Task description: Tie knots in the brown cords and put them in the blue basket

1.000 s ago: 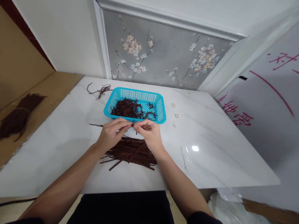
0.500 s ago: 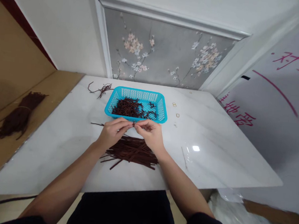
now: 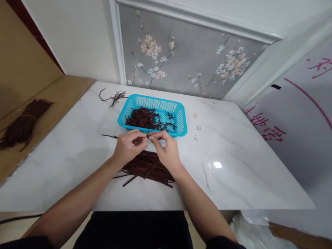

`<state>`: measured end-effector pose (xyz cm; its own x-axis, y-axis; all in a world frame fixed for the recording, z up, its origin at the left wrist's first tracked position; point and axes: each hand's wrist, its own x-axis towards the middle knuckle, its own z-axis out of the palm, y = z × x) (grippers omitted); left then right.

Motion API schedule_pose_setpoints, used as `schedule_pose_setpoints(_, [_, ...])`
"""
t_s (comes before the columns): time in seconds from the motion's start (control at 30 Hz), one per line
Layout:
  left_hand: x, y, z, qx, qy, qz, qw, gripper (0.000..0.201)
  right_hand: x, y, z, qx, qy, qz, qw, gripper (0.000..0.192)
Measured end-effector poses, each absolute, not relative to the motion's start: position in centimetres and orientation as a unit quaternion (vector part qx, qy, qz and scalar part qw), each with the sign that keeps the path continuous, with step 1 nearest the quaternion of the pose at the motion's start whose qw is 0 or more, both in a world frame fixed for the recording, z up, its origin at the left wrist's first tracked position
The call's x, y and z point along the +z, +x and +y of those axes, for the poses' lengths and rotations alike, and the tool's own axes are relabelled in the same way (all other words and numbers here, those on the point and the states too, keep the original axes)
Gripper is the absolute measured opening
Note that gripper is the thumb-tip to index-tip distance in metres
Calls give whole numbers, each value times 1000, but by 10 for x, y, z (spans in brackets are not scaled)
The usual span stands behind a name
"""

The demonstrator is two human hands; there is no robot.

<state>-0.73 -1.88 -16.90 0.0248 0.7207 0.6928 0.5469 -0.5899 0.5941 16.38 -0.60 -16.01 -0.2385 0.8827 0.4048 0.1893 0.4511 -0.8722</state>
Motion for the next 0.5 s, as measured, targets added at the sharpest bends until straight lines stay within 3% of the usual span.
schedule_pose_setpoints(0.27, [-162,0,-22,557,653,491,151,7,-159,162,-6,193,-410,-733,507,7])
schedule_pose_setpoints(0.37, [-163,-1,-21,563,641,489,181,7,-161,161,-5,221,-417,-707,526,9])
schedule_pose_setpoints(0.5, [-166,-5,-20,559,655,472,187,8,-165,158,-5,341,-417,-669,512,20])
